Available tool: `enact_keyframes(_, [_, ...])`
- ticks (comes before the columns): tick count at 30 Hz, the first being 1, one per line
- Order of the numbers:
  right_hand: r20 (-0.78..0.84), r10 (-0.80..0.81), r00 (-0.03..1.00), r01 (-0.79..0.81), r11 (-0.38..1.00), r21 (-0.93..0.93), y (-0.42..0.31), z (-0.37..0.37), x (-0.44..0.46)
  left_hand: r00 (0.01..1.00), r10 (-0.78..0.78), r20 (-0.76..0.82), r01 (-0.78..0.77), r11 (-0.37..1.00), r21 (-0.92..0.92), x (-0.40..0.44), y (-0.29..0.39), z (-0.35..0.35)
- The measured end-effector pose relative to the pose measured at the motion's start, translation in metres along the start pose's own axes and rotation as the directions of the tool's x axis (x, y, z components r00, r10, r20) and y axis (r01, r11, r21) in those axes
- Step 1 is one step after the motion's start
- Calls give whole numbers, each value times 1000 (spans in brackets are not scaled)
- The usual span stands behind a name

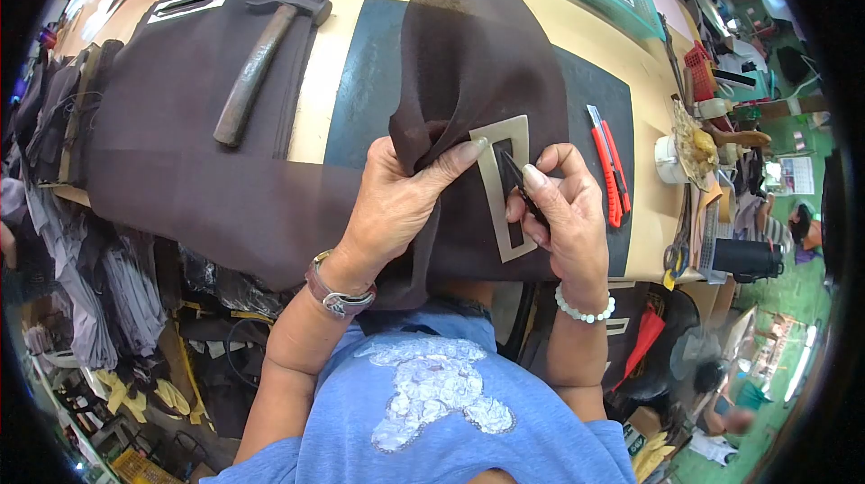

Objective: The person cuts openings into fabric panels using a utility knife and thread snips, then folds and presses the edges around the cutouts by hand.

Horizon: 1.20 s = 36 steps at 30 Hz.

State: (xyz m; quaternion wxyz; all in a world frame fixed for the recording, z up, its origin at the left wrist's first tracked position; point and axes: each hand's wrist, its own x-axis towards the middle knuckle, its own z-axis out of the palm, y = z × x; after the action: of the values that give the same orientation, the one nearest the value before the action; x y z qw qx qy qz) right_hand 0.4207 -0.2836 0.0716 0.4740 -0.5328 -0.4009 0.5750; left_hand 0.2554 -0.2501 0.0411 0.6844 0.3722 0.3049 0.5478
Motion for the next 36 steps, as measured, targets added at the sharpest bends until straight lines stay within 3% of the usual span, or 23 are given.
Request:
enact_keyframes(6, [11,44,999,-43,998,-34,-1,-2,-1,1000,8,-5,-9,997,-81,1,7,-4])
enact_keyframes(30, [25,47,999,-47,999,-28,-4,4,4,998,56,18,-58,993,99,-4,4,-2])
enact_keyframes(36, [-23,-38,999,36,998,-54,10,7,3,999,-39,13,37,995,93,-5,3,-2])
